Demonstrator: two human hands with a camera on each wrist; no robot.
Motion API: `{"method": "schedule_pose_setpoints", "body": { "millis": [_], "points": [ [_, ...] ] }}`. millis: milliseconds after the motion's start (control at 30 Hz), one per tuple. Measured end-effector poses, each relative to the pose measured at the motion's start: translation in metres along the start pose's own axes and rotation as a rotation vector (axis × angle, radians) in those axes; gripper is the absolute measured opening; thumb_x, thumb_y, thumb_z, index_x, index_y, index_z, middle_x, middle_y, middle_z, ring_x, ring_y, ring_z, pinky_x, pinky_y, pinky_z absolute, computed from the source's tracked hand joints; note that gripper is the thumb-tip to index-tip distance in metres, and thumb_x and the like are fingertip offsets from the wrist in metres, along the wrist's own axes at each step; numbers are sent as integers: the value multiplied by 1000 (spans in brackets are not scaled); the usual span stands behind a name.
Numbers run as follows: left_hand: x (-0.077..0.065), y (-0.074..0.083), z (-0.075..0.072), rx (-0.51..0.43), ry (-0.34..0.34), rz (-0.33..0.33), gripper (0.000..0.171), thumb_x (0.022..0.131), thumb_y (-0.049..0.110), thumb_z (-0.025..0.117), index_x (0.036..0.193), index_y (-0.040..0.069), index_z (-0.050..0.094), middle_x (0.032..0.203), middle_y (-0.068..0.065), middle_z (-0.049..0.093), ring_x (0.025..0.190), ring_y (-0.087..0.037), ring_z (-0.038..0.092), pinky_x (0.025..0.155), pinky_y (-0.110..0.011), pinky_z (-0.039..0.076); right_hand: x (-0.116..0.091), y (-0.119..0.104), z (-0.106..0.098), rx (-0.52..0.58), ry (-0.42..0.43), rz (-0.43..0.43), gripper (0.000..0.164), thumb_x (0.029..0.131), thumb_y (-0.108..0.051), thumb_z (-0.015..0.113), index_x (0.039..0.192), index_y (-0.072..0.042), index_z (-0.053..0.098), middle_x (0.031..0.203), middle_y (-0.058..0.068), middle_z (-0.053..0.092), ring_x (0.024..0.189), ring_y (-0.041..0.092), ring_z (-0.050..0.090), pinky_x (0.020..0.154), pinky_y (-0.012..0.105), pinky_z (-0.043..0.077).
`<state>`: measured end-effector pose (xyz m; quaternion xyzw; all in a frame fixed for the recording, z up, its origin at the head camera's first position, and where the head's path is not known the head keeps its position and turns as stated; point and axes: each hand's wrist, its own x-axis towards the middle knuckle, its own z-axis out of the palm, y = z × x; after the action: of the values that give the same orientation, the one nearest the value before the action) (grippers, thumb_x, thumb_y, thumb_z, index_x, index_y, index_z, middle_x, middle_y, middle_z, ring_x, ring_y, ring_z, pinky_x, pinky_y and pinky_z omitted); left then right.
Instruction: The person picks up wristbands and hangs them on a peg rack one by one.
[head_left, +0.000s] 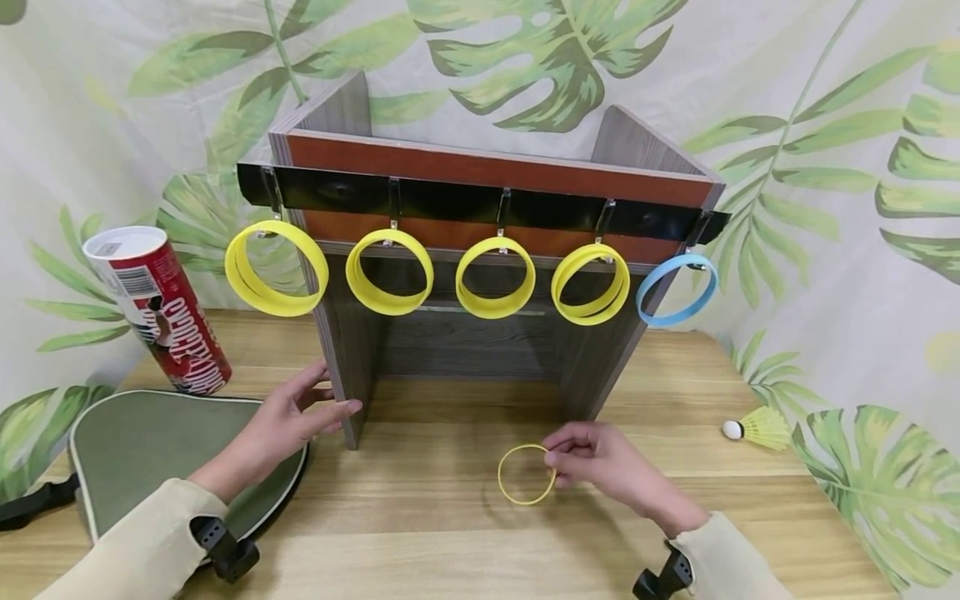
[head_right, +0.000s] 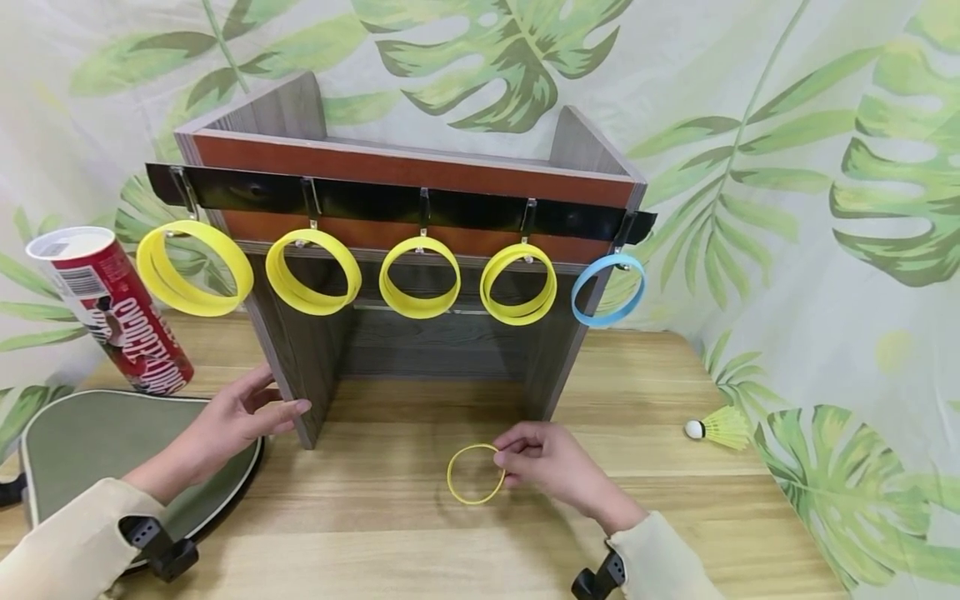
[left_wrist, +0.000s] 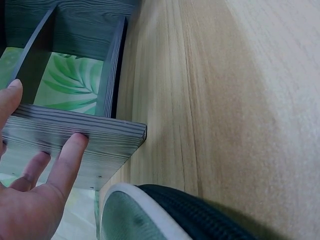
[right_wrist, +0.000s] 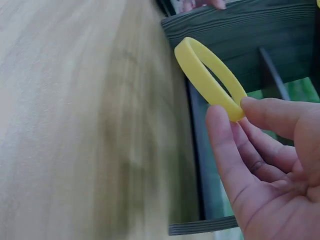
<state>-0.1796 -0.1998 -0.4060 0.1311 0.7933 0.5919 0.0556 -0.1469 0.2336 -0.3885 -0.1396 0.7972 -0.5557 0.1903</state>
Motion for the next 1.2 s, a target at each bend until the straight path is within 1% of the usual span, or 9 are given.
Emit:
{"method": "schedule_pose_setpoints", "body": {
  "millis": [133, 300, 467, 567, 767, 867, 1000, 1133, 1200],
  "points": [
    [-1, 1, 0, 0, -1, 2, 74, 104, 24, 68, 166, 20, 29, 159, -20, 42, 116, 3, 59, 91, -30, 63, -6, -10, -7, -26, -16, -53, 37, 100, -12, 71, 121, 18, 61, 99, 12, 72, 84, 9, 72, 81, 33, 65],
    [-2, 1, 0, -4, -3, -7, 74, 104, 24, 68, 166, 19, 28, 159, -21, 43, 116, 4, 59, 92, -30, 63, -15, -24, -16, -36, -26, -153, 28, 100, -8, 70, 116, 13, 63, 94, 3, 73, 85, 9, 73, 82, 37, 66],
    [-2, 1, -1, -9, -2, -15, 76, 104, 25, 68, 167, 19, 27, 159, -22, 42, 115, 5, 59, 92, -30, 62, -24, -41, -26, -64, -18, -308, 17, 99, 0, 68, 112, 11, 66, 94, -1, 74, 85, 6, 72, 78, 32, 66],
    [-3, 1, -2, -10, 2, -18, 76, 104, 25, 68, 167, 19, 27, 158, -22, 43, 115, 5, 59, 91, -29, 62, -31, -54, -33, -88, -2, -378, 14, 99, 3, 66, 111, 11, 66, 96, -4, 75, 86, 7, 73, 78, 30, 65],
    [-2, 2, -1, -2, -3, -16, 76, 104, 26, 68, 167, 19, 27, 159, -21, 42, 116, 4, 59, 92, -29, 63, -47, -76, -47, -98, 89, -409, 14, 100, 6, 63, 113, 3, 67, 99, -6, 76, 85, 9, 74, 79, 28, 64],
    [-2, 3, -1, 1, -5, -16, 76, 104, 26, 68, 167, 19, 26, 161, -21, 40, 117, 4, 58, 92, -30, 63, -52, -82, -53, -41, 145, -452, 20, 99, 11, 61, 113, -1, 69, 101, -3, 77, 86, 10, 75, 79, 29, 65],
    [-2, 3, -1, 3, -5, -20, 77, 104, 27, 68, 167, 19, 26, 161, -21, 40, 117, 2, 58, 93, -31, 63, -55, -88, -59, 59, 237, -526, 27, 98, 16, 57, 113, -2, 70, 102, 0, 79, 88, 11, 76, 79, 26, 64],
    [-1, 2, -1, 3, -6, -20, 77, 104, 27, 68, 167, 20, 26, 161, -21, 40, 118, 1, 58, 93, -31, 63, -56, -93, -63, 243, 297, -606, 30, 100, 20, 50, 114, 1, 68, 103, 5, 78, 94, 14, 76, 82, 26, 64],
    [-1, 2, -1, 2, -7, -21, 77, 104, 27, 68, 168, 20, 25, 161, -21, 40, 118, 1, 58, 93, -31, 63, -55, -95, -65, 360, 292, -668, 31, 101, 21, 46, 115, 4, 67, 106, 10, 77, 98, 17, 76, 84, 28, 64]
  ]
}}
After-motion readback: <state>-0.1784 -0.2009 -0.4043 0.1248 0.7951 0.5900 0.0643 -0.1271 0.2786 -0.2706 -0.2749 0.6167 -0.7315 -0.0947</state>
